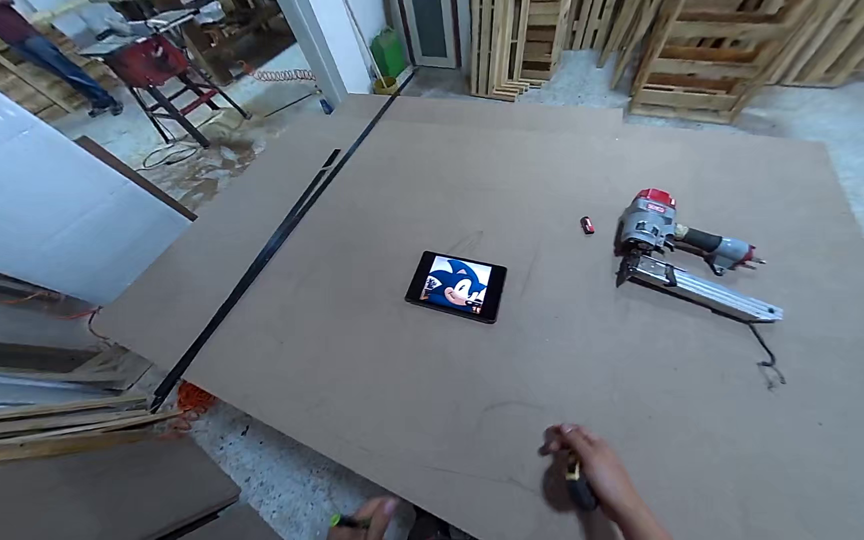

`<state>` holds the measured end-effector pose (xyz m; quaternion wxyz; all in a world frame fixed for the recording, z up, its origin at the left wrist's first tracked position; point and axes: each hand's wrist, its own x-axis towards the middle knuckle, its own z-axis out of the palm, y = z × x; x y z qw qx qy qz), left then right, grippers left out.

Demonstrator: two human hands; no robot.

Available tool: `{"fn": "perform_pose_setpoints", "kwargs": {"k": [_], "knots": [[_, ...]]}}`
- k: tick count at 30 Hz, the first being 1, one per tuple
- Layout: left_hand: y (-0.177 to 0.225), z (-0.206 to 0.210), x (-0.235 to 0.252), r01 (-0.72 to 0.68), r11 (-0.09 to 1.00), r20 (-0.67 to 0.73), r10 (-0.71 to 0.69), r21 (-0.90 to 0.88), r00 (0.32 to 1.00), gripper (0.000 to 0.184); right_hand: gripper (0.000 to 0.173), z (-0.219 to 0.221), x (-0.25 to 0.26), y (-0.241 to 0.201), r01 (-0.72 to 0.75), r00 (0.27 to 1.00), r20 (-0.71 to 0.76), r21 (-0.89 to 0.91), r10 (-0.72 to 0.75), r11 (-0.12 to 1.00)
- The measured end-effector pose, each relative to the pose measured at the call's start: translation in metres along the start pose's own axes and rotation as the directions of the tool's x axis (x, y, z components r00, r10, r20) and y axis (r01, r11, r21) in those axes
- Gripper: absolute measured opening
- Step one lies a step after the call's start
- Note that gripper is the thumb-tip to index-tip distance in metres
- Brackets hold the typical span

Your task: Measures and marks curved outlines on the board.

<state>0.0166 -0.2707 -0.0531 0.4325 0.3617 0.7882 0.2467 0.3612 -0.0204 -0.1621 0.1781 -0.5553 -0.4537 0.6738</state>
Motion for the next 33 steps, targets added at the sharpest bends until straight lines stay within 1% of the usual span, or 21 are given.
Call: {"fn": "perform_pose_setpoints", "kwargs": {"k": [1,3,5,7,8,10,12,14,15,17,19,20,22,24,26,28,29,30,31,33], "knots": [[-0.003,-0.007,0.013,-0.06,0.998,0.029,0.059,0.025,0.998,0.042,0.039,0.033,-0.015,0.0,0.002,0.998,0.065,-0.058,0.001,0.998],[-0.013,-0.017,0.04,-0.253,0.967,0.075,0.252,0.001,0.965,0.033,0.043,0.097,-0.036,-0.012,0.045,0.983,0.181,-0.192,-0.01,0.98],[-0.014,-0.023,0.064,-0.389,0.916,0.153,0.4,-0.096,0.904,0.028,0.058,0.158,-0.048,-0.032,0.132,0.957,0.286,-0.289,-0.046,0.948],[-0.011,-0.029,0.08,-0.468,0.87,0.212,0.491,-0.152,0.845,0.027,0.072,0.211,-0.05,-0.048,0.258,0.923,0.362,-0.341,-0.127,0.904],[-0.011,-0.032,0.083,-0.466,0.868,0.232,0.495,-0.171,0.837,0.026,0.076,0.233,-0.05,-0.055,0.31,0.907,0.388,-0.359,-0.161,0.88],[-0.017,-0.046,0.08,-0.421,0.883,0.269,0.466,-0.209,0.843,0.027,0.083,0.27,-0.049,-0.066,0.382,0.878,0.437,-0.392,-0.196,0.837],[-0.033,-0.065,0.081,-0.407,0.878,0.253,0.465,-0.25,0.848,0.026,0.087,0.299,-0.045,-0.074,0.413,0.858,0.475,-0.415,-0.194,0.811],[-0.051,-0.086,0.082,-0.36,0.887,0.248,0.433,-0.288,0.867,0.027,0.088,0.323,-0.043,-0.077,0.413,0.849,0.503,-0.439,-0.163,0.798],[-0.059,-0.094,0.082,-0.324,0.892,0.254,0.408,-0.316,0.877,0.027,0.087,0.332,-0.042,-0.079,0.412,0.844,0.516,-0.452,-0.145,0.791],[-0.07,-0.105,0.082,-0.219,0.878,0.289,0.361,-0.426,0.886,0.031,0.085,0.346,-0.037,-0.084,0.415,0.832,0.544,-0.481,-0.109,0.772],[-0.076,-0.114,0.084,-0.099,0.832,0.354,0.336,-0.546,0.873,0.04,0.086,0.359,-0.03,-0.09,0.422,0.814,0.576,-0.502,-0.072,0.755],[-0.078,-0.118,0.087,-0.046,0.814,0.383,0.322,-0.579,0.866,0.042,0.088,0.364,-0.027,-0.093,0.428,0.801,0.597,-0.508,-0.053,0.747],[-0.081,-0.126,0.096,0.016,0.789,0.411,0.302,-0.614,0.86,0.038,0.091,0.373,-0.015,-0.101,0.468,0.763,0.646,-0.517,-0.032,0.717],[-0.085,-0.136,0.112,0.0,0.798,0.36,0.272,-0.602,0.892,0.026,0.087,0.376,0.01,-0.111,0.535,0.712,0.702,-0.513,-0.031,0.671],[-0.086,-0.156,0.135,-0.024,0.814,0.228,0.191,-0.581,0.955,0.019,0.079,0.369,0.051,-0.13,0.585,0.665,0.746,-0.499,-0.027,0.64],[-0.085,-0.187,0.166,-0.016,0.813,0.045,0.052,-0.582,0.998,0.016,0.059,0.355,0.103,-0.16,0.615,0.649,0.761,-0.512,-0.016,0.6],[-0.085,-0.203,0.184,-0.017,0.815,-0.045,-0.011,-0.58,0.999,0.015,0.047,0.348,0.133,-0.177,0.629,0.652,0.758,-0.53,-0.015,0.569],[-0.086,-0.218,0.202,-0.024,0.82,-0.127,-0.059,-0.572,0.99,0.015,0.038,0.343,0.164,-0.194,0.648,0.663,0.748,-0.556,-0.025,0.521],[-0.087,-0.232,0.221,-0.037,0.832,-0.202,-0.091,-0.554,0.975,0.014,0.035,0.339,0.196,-0.21,0.667,0.679,0.733,-0.595,-0.037,0.449],[-0.086,-0.253,0.262,-0.058,0.875,-0.319,-0.112,-0.481,0.941,0.014,0.036,0.34,0.255,-0.246,0.659,0.738,0.674,-0.708,-0.035,0.253]]}}
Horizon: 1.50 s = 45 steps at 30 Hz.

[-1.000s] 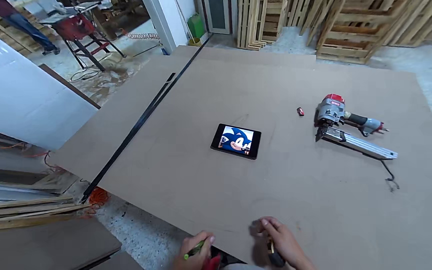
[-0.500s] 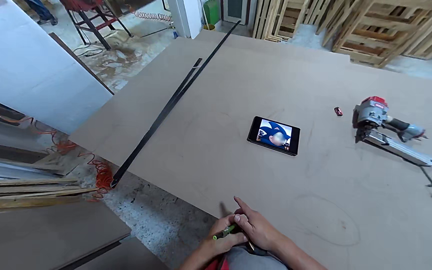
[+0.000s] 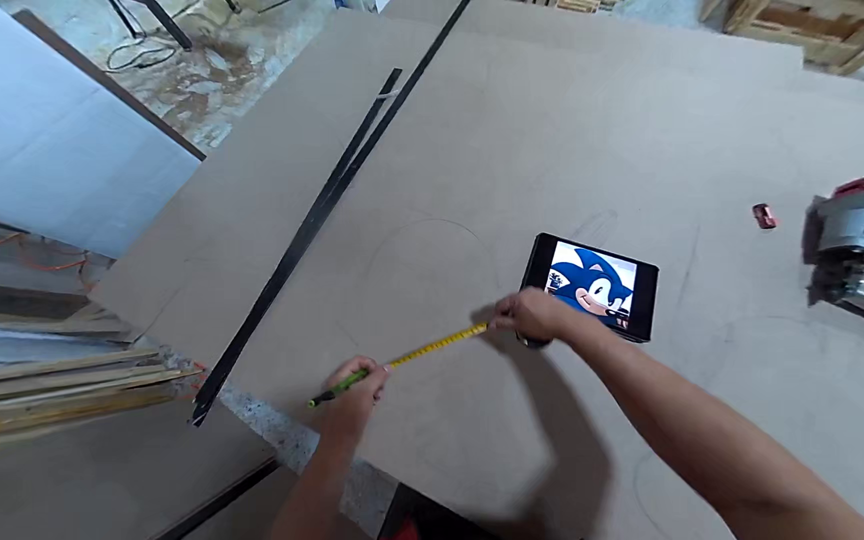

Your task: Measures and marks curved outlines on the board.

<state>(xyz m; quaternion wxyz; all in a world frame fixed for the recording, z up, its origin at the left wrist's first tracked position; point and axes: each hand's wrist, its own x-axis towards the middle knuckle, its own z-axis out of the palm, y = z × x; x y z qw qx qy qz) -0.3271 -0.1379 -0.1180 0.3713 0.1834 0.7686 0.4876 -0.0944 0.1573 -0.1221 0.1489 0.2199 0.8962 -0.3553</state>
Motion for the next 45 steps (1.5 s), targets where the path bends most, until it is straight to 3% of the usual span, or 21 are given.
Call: {"fn": "perform_pose_setpoints", "kwargs": {"k": [4,9,15,22,29,35,40,45], "knots": [[0.003,0.025,0.077,-0.099,0.971,-0.068,0.116,0.216,0.991,0.016,0.036,-0.061,0.069,0.033,-0.225,0.973,-0.099,-0.228,0.207,0.947],[0.001,0.057,0.12,-0.177,0.82,-0.05,0.242,0.544,0.969,0.018,0.029,-0.078,0.117,0.046,-0.396,0.918,-0.123,-0.308,0.377,0.865],[-0.02,0.048,0.13,-0.389,0.663,0.036,0.479,0.639,0.877,0.021,0.026,-0.082,0.117,0.042,-0.407,0.91,-0.079,-0.364,0.407,0.838],[-0.038,0.028,0.13,-0.507,0.518,0.182,0.554,0.689,0.813,0.02,0.03,-0.074,0.115,0.038,-0.307,0.947,-0.03,-0.378,0.32,0.873],[-0.066,-0.03,0.113,-0.437,0.539,0.099,0.544,0.72,0.833,0.022,0.043,-0.076,0.118,0.048,-0.297,0.952,-0.041,-0.351,0.302,0.888],[-0.077,-0.034,0.11,-0.426,0.561,0.021,0.588,0.71,0.809,0.023,0.043,-0.08,0.116,0.053,-0.323,0.943,-0.045,-0.351,0.328,0.879],[-0.082,-0.036,0.113,-0.476,0.565,0.06,0.6,0.674,0.798,0.029,0.04,-0.08,0.115,0.05,-0.373,0.921,-0.024,-0.336,0.388,0.865],[-0.078,-0.036,0.117,-0.411,0.683,-0.014,0.525,0.604,0.851,0.025,0.035,-0.079,0.118,0.051,-0.362,0.922,0.003,-0.355,0.388,0.862]]}}
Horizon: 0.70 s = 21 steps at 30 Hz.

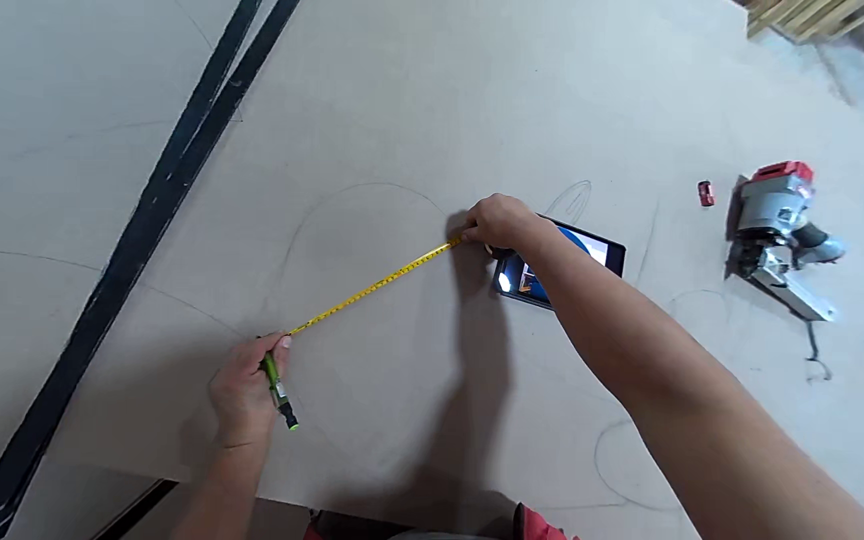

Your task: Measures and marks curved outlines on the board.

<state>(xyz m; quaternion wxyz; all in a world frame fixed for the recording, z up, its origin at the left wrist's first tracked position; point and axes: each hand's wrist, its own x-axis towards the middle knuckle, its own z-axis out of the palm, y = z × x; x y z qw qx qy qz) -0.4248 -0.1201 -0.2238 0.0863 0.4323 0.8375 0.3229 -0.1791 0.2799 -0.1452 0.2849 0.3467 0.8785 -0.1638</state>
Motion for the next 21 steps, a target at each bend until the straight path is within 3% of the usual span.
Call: {"fn": "perform_pose_setpoints", "kwargs": {"k": [6,21], "knots": [[0.018,-0.013,0.009,0.245,0.967,0.125,-0.235,-0.075,0.964,0.018,0.034,0.002,-0.001,-0.001,-0.001,1.0,0.029,0.004,0.0,1.0],[0.018,0.002,0.027,0.119,0.992,0.104,-0.114,-0.042,0.988,0.02,0.038,0.0,0.002,-0.001,0.003,0.998,0.061,-0.019,-0.002,1.0]]}}
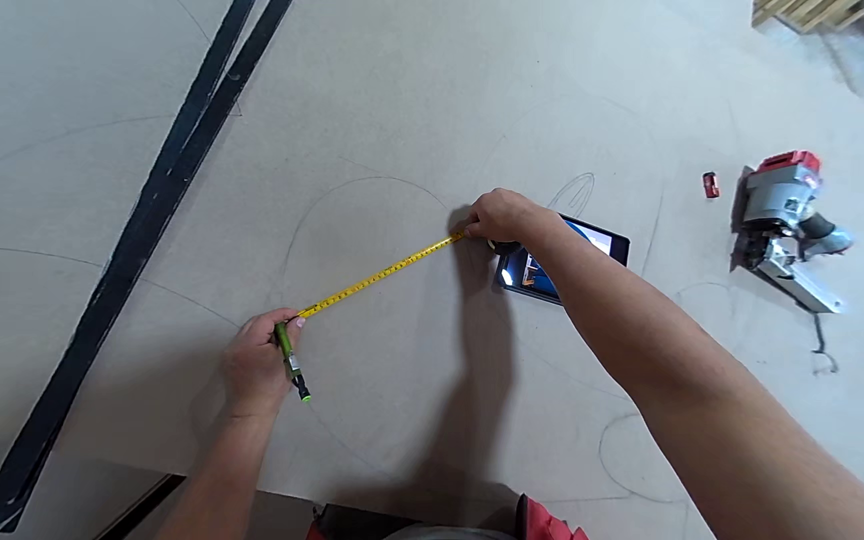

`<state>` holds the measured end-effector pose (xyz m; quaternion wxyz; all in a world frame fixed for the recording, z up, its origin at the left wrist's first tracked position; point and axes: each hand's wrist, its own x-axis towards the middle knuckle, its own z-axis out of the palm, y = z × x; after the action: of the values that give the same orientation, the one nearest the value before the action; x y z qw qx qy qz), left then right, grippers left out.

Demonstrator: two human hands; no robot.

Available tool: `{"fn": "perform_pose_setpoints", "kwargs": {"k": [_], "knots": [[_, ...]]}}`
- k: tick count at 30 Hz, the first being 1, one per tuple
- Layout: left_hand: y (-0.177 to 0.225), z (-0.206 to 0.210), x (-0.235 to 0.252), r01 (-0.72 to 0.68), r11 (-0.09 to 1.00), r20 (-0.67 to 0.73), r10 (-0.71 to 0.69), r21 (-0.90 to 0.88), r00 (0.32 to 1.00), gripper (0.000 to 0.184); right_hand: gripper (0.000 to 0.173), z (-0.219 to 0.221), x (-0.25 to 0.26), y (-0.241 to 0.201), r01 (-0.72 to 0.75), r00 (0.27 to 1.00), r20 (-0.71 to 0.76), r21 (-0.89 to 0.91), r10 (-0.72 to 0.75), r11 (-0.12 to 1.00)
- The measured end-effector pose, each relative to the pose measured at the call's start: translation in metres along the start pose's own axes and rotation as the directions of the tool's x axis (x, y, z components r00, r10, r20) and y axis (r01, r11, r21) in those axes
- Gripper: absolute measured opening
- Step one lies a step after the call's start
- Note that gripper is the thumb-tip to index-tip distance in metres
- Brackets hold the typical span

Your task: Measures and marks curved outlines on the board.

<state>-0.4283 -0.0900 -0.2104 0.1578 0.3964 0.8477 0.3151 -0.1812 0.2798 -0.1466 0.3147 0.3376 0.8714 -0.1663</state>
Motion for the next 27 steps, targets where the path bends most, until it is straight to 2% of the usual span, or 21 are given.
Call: {"fn": "perform_pose_setpoints", "kwargs": {"k": [9,15,20,27], "knots": [[0.009,0.008,0.01,-0.115,0.993,-0.006,0.115,0.013,0.993,0.021,0.036,-0.002,0.003,0.004,0.048,0.999,0.001,0.029,-0.048,0.998],[0.012,0.017,0.013,-0.145,0.989,-0.034,0.146,0.041,0.989,0.021,0.035,-0.002,0.003,0.004,0.036,0.999,0.003,0.021,-0.036,0.999],[0.052,0.043,0.021,-0.184,0.98,0.053,0.18,0.076,0.982,0.02,0.036,-0.007,0.003,0.001,0.029,0.999,0.034,0.017,-0.029,0.999],[0.104,0.09,0.04,-0.226,0.972,0.065,0.221,0.07,0.973,0.018,0.037,-0.007,0.001,-0.002,0.018,0.999,0.041,0.011,-0.019,1.0]]}}
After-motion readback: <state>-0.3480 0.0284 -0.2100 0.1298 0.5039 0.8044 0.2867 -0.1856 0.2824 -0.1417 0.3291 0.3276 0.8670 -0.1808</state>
